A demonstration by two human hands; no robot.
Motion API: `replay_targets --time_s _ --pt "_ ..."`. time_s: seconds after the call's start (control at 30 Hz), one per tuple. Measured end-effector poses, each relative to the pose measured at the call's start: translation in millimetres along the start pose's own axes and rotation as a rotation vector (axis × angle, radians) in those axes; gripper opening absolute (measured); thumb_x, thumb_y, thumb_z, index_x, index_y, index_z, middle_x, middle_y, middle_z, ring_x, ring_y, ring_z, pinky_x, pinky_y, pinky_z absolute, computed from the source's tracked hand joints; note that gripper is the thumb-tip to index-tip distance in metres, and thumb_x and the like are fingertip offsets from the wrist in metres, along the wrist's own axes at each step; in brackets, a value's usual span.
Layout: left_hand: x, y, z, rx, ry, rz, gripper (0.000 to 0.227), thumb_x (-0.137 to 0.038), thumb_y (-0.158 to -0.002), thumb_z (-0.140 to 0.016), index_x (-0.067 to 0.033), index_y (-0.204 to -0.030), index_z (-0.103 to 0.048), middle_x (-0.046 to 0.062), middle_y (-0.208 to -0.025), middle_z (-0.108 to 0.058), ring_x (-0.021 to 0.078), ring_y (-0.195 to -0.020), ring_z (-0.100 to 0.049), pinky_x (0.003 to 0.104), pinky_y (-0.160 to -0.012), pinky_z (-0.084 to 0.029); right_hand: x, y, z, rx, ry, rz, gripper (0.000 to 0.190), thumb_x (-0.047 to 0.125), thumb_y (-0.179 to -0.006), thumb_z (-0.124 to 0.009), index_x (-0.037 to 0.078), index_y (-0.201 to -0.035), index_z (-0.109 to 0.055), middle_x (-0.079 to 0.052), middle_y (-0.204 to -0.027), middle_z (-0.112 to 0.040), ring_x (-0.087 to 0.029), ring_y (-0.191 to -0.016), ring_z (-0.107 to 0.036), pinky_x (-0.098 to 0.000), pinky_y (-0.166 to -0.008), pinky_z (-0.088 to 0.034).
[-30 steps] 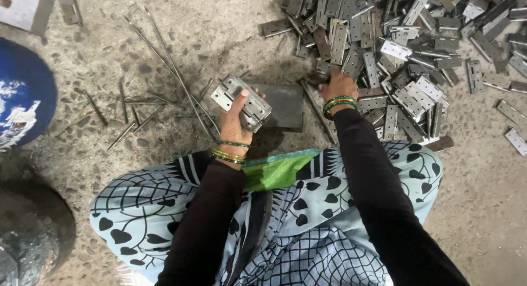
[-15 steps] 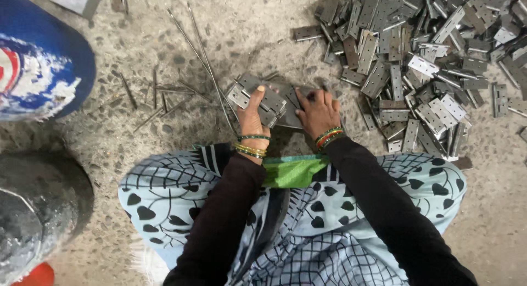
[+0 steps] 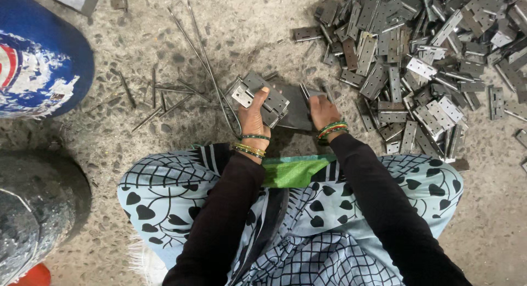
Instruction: The person sits on the floor and assembles small metal hardware pieces by inserting pins into rectangular metal plates using a metal block as a guide. The person repeatedly picks up plates and pins, aligns them, and pushes the pins through to complete the assembly.
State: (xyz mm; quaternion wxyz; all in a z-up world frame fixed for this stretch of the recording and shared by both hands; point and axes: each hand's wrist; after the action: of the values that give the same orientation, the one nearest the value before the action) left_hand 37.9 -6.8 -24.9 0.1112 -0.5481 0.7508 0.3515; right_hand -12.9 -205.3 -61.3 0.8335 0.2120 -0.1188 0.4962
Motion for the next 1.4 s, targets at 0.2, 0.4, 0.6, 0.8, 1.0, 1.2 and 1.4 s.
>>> replay_targets --time_s 0.2,0.4,0.6,0.8,1.0,1.2,1.4 --pt "-6 3 -8 0.019 0.043 -0.051 0.049 -0.021 -0.083 -0.084 -0.0082 -0.124 -0.060 0.004 -0.109 -0.069 0.0194 -0.097 -0.073 0.040 -0.081 -0.065 11 20 30 -0.360 -0.645 0.378 0.054 0.043 -0.112 -0.036 -0.004 -0.129 -0.056 -0.009 -0.079 -0.060 -0.020 -0.065 -0.053 -0.0357 -0.056 -0.042" --pt "-1 5 -6 0.032 -0.064 -0.051 0.050 -0.022 -0.080 -0.088 -0.0044 -0.119 -0.062 0.005 -0.106 -0.069 0.0186 -0.091 -0.071 0.038 -0.080 -0.063 6 9 9 0.011 -0.324 -0.066 0.062 0.053 -0.112 -0.029 0.002 -0.124 -0.064 -0.007 -0.075 -0.064 -0.019 -0.062 -0.057 -0.0353 -0.054 -0.045" --pt "14 -9 4 -0.059 -0.189 -0.031 0.051 -0.018 -0.074 -0.092 -0.0060 -0.115 -0.064 0.002 -0.102 -0.068 0.0144 -0.086 -0.068 0.033 -0.074 -0.060 15 21 36 -0.001 -0.408 0.313 0.058 0.052 -0.109 -0.032 0.003 -0.123 -0.060 -0.012 -0.082 -0.071 -0.031 -0.070 -0.068 -0.0412 -0.063 -0.053" --pt "18 -8 12 0.018 -0.264 -0.040 0.047 -0.016 -0.076 -0.092 -0.0039 -0.114 -0.068 0.002 -0.102 -0.071 0.0135 -0.089 -0.069 0.031 -0.078 -0.059 50 48 52 -0.097 -0.226 0.664 0.052 0.046 -0.116 -0.039 -0.001 -0.125 -0.059 -0.022 -0.097 -0.068 -0.039 -0.085 -0.069 -0.0440 -0.073 -0.053" --pt "13 -7 9 0.039 -0.190 -0.054 0.046 -0.010 -0.075 -0.090 -0.0056 -0.114 -0.067 0.002 -0.103 -0.072 0.0152 -0.093 -0.071 0.033 -0.082 -0.059 25 25 43 0.055 -0.456 0.338 0.052 0.042 -0.111 -0.044 -0.003 -0.122 -0.067 -0.020 -0.075 -0.057 -0.034 -0.070 -0.056 -0.0435 -0.067 -0.047" --pt "21 -10 13 0.061 -0.116 0.071 0.047 -0.015 -0.074 -0.091 -0.0095 -0.114 -0.068 0.000 -0.105 -0.071 0.0166 -0.095 -0.069 0.037 -0.082 -0.059 20 10 49 -0.041 -0.324 0.247 0.051 0.044 -0.114 -0.046 0.002 -0.123 -0.074 -0.017 -0.082 -0.067 -0.027 -0.072 -0.060 -0.0407 -0.067 -0.049" --pt "27 -14 24 0.079 -0.155 0.087 0.051 -0.028 -0.076 -0.088 -0.0121 -0.120 -0.067 0.000 -0.109 -0.073 0.0142 -0.101 -0.071 0.032 -0.087 -0.059 62 47 66 -0.236 0.069 0.786 0.056 0.043 -0.096 -0.056 -0.001 -0.127 -0.068 -0.020 -0.118 -0.071 -0.031 -0.089 -0.068 -0.0408 -0.078 -0.056"
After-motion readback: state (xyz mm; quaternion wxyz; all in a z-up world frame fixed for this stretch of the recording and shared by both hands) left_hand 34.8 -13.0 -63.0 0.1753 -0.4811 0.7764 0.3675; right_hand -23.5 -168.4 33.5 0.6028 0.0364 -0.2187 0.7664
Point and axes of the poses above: each hand's wrist, its own y-axis away from the middle knuckle, its own z-axis out of the back of the hand, x = y × z
